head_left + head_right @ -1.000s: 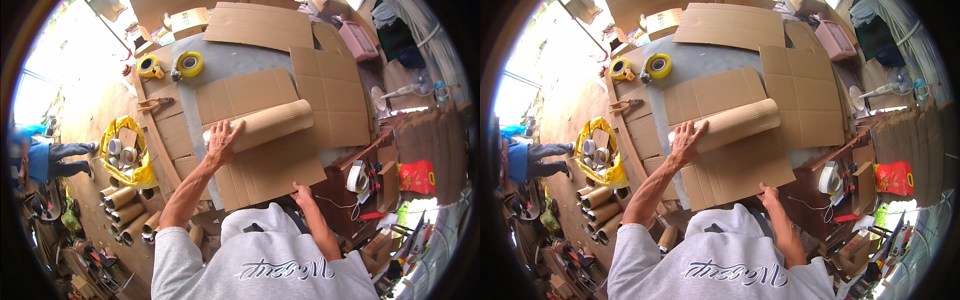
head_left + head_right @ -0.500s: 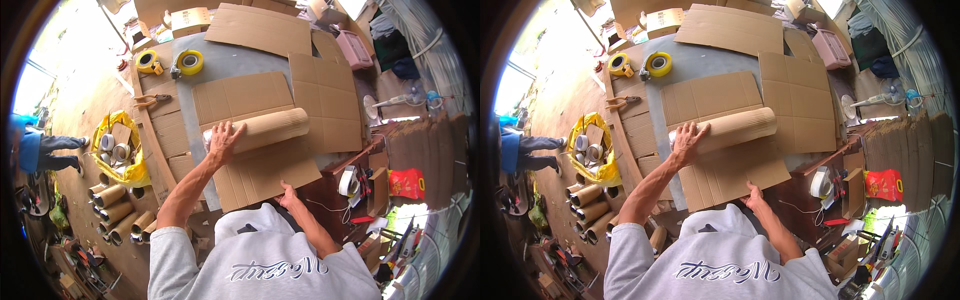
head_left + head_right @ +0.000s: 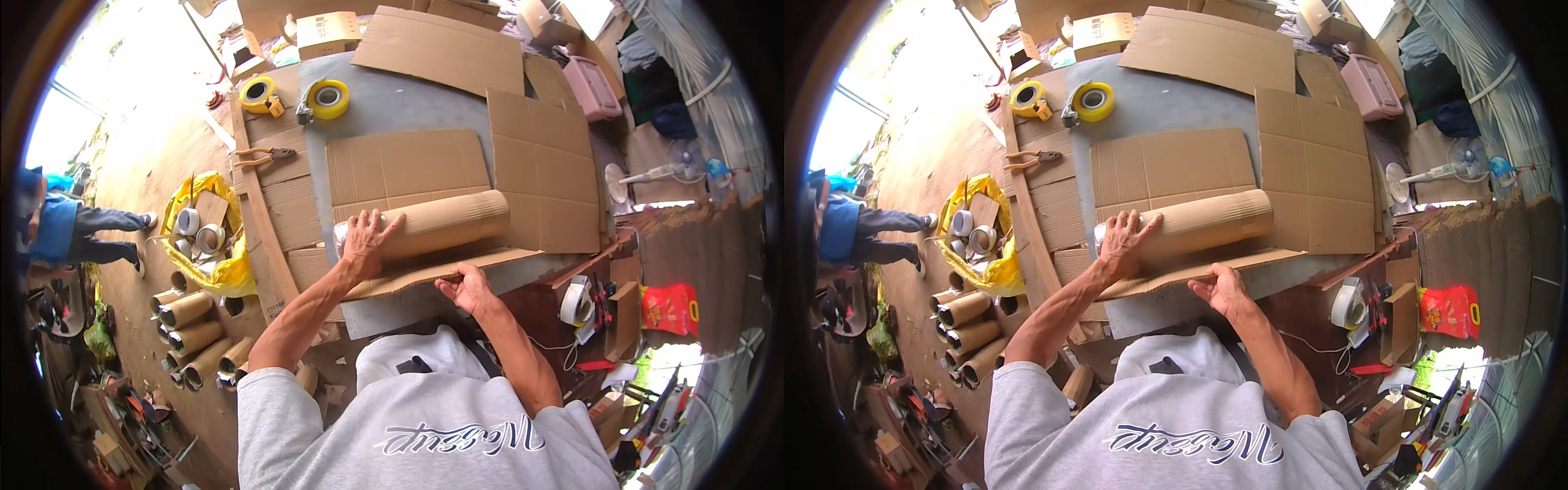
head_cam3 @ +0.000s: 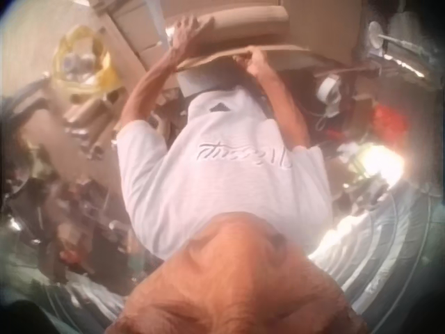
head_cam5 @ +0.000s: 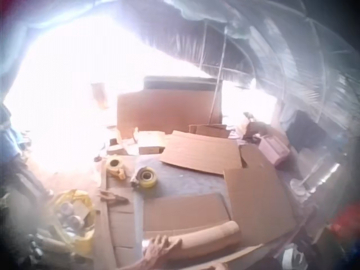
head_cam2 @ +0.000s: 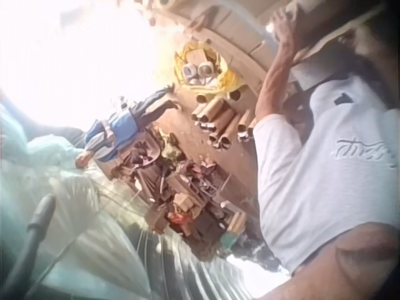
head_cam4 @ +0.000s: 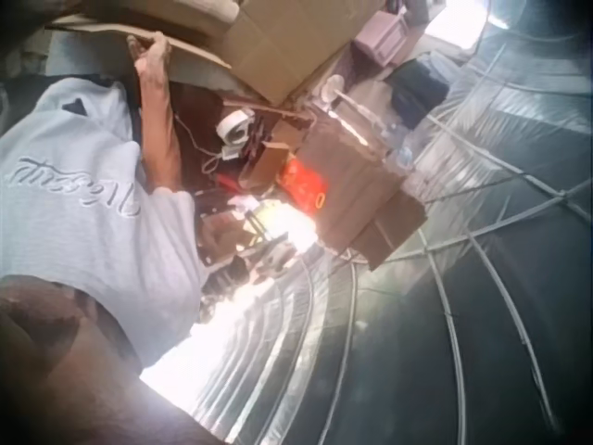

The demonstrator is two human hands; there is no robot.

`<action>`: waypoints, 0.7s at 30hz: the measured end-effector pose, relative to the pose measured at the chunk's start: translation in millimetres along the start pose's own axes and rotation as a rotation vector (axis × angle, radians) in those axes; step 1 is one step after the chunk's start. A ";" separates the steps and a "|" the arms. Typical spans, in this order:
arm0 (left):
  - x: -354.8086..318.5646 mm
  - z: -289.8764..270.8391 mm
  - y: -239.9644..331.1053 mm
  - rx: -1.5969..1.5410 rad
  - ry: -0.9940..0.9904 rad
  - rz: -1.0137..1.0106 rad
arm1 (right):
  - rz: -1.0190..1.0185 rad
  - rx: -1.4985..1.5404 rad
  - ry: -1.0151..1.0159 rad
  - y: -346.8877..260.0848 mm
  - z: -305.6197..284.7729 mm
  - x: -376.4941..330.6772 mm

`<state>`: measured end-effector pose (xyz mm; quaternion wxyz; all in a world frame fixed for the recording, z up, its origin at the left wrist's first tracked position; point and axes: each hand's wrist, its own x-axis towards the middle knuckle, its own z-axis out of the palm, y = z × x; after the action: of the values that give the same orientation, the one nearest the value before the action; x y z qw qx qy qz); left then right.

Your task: The person cuts a large sheet of cardboard with a utility knife, wraps a cardboard tube with a cut piece, and secures it with a tape dispenser. The person then folds and tapes the cardboard into a box shape.

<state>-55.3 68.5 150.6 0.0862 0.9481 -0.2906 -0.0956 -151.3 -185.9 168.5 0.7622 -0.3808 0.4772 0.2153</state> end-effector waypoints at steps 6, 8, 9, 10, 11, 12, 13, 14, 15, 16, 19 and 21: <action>-7.5 5.2 -14.8 -0.092 -0.017 0.027 | 0.125 -0.032 -0.011 -26.0 8.1 38.0; -6.3 -6.8 -15.1 -0.118 -0.073 0.013 | 0.156 -0.036 -0.028 -29.1 12.5 40.3; -2.7 -3.2 -15.0 -0.124 -0.073 0.014 | 0.170 -0.034 -0.033 -34.1 12.8 40.3; 1.5 -0.7 -16.9 -0.129 -0.072 0.023 | 0.178 -0.027 -0.035 -38.1 14.2 39.2; 3.3 0.1 -23.1 -0.111 -0.088 0.045 | 0.174 -0.005 -0.064 -39.2 18.2 38.7; 5.3 -0.1 -32.8 -0.229 -0.183 -0.029 | 0.195 0.038 -0.091 -40.6 24.4 42.8; 11.0 -6.0 -37.1 -0.354 -0.280 -0.093 | 0.211 0.088 -0.106 -43.7 26.6 46.4; 15.9 -17.1 -43.3 -0.474 -0.378 -0.166 | 0.233 0.135 -0.128 -46.5 33.4 50.0; 21.8 -29.4 -49.9 -0.569 -0.553 -0.191 | 0.214 0.127 -0.110 -51.1 37.9 50.6; 20.9 -36.4 -50.7 -0.502 -0.568 -0.170 | 0.228 0.132 -0.116 -53.7 38.4 56.9; 8.5 -39.8 -43.5 -0.317 -0.489 -0.112 | 0.243 0.142 -0.131 -55.5 39.5 68.5; 15.0 -47.9 -26.2 -0.270 -0.502 -0.191 | 0.210 0.138 -0.137 -57.5 46.8 57.2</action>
<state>-17.9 86.5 189.2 0.1274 0.8979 -0.1972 -0.3724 -59.3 -186.7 151.0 0.7907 -0.2599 0.4750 0.2858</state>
